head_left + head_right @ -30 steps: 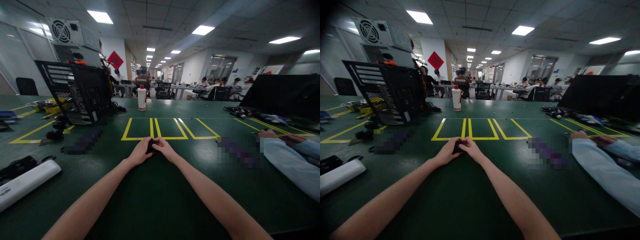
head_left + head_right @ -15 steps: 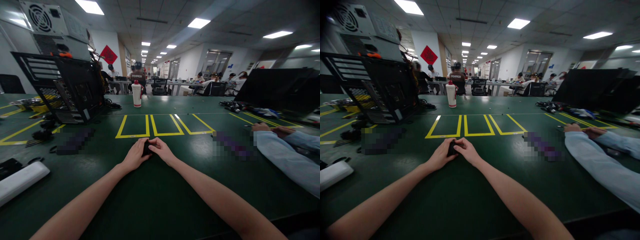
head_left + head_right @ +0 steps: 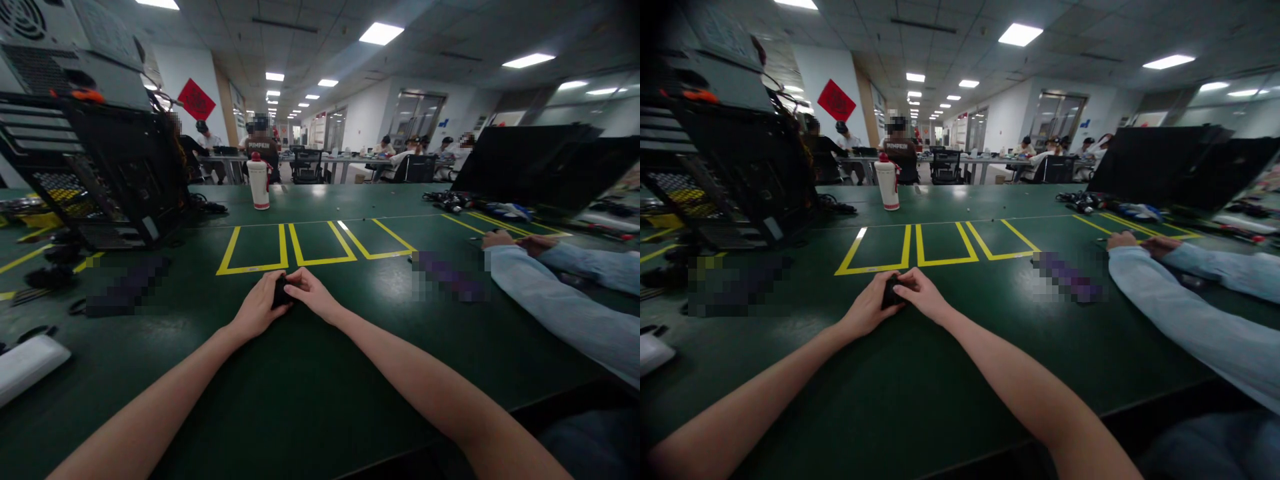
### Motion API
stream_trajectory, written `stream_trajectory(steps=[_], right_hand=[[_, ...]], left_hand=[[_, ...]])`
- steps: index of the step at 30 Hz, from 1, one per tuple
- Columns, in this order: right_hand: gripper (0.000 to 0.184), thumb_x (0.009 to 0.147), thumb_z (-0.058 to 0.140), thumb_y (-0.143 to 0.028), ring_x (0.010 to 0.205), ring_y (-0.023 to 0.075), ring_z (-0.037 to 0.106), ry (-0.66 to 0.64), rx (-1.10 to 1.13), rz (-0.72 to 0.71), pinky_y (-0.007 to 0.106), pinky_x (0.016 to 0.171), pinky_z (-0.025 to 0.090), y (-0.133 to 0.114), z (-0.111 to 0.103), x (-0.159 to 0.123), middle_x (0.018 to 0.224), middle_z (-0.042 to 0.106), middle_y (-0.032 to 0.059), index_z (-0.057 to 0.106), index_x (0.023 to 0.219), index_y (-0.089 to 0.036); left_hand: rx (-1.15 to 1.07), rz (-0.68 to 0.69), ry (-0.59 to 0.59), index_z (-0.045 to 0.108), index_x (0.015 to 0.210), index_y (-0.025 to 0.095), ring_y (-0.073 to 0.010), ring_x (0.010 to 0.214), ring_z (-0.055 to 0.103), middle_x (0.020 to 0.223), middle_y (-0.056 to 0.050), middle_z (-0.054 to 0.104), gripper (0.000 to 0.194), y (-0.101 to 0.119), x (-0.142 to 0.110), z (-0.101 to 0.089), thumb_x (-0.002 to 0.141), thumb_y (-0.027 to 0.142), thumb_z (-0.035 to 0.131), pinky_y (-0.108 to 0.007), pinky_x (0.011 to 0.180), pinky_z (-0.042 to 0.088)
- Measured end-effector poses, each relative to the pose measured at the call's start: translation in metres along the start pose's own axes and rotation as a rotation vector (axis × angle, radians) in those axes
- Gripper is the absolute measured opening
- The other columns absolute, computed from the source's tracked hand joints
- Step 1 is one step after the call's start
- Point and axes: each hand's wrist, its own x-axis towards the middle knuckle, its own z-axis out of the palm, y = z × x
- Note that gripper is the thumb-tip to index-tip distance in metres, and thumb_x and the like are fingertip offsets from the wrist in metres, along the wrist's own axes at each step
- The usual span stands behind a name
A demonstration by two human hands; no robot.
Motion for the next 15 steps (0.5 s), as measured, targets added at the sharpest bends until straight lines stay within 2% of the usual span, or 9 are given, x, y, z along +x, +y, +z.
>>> stream_trajectory(steps=[4,8,12,15], right_hand=[[0.023,0.072,0.058,-0.027,0.092,0.0145,0.052,0.017,-0.022,0.027,0.035,0.086,0.041,0.0045,-0.0002,0.0031,0.094,0.054,0.0013,0.049,0.093,-0.021],[0.025,0.072,0.058,-0.028,0.095,0.0158,0.053,-0.025,0.0,0.074,0.036,0.086,0.041,0.0036,-0.0021,0.0021,0.098,0.053,0.002,0.05,0.095,-0.021],[0.03,0.068,0.063,-0.024,0.097,0.0157,0.052,-0.077,0.06,0.061,0.034,0.087,0.041,-0.0007,-0.0024,-0.0001,0.099,0.051,0.0003,0.049,0.094,-0.022],[0.025,0.07,0.061,-0.026,0.095,0.0155,0.052,-0.066,0.049,0.052,0.034,0.085,0.042,-0.0026,-0.0008,-0.0004,0.096,0.052,0.0001,0.049,0.092,-0.022]], left_hand=[[0.001,-0.002,-0.006,0.025,0.12,0.021,-0.0246,0.105,0.046,0.116,-0.009,0.042,0.058,0.0015,-0.0003,-0.0017,0.072,0.025,0.058,-0.044,0.088,0.039],[0.006,-0.011,-0.013,0.026,0.12,0.022,-0.0249,0.106,0.046,0.116,-0.009,0.042,0.057,0.0036,-0.0009,-0.0038,0.072,0.025,0.057,-0.044,0.087,0.04],[0.002,-0.009,-0.006,0.026,0.119,0.023,-0.0257,0.106,0.046,0.115,-0.008,0.043,0.054,0.0044,-0.0015,-0.0047,0.073,0.027,0.056,-0.046,0.087,0.04],[0.003,-0.013,-0.002,0.025,0.119,0.023,-0.0258,0.106,0.046,0.116,-0.007,0.043,0.056,0.004,-0.0016,-0.0048,0.073,0.028,0.056,-0.047,0.087,0.04]])
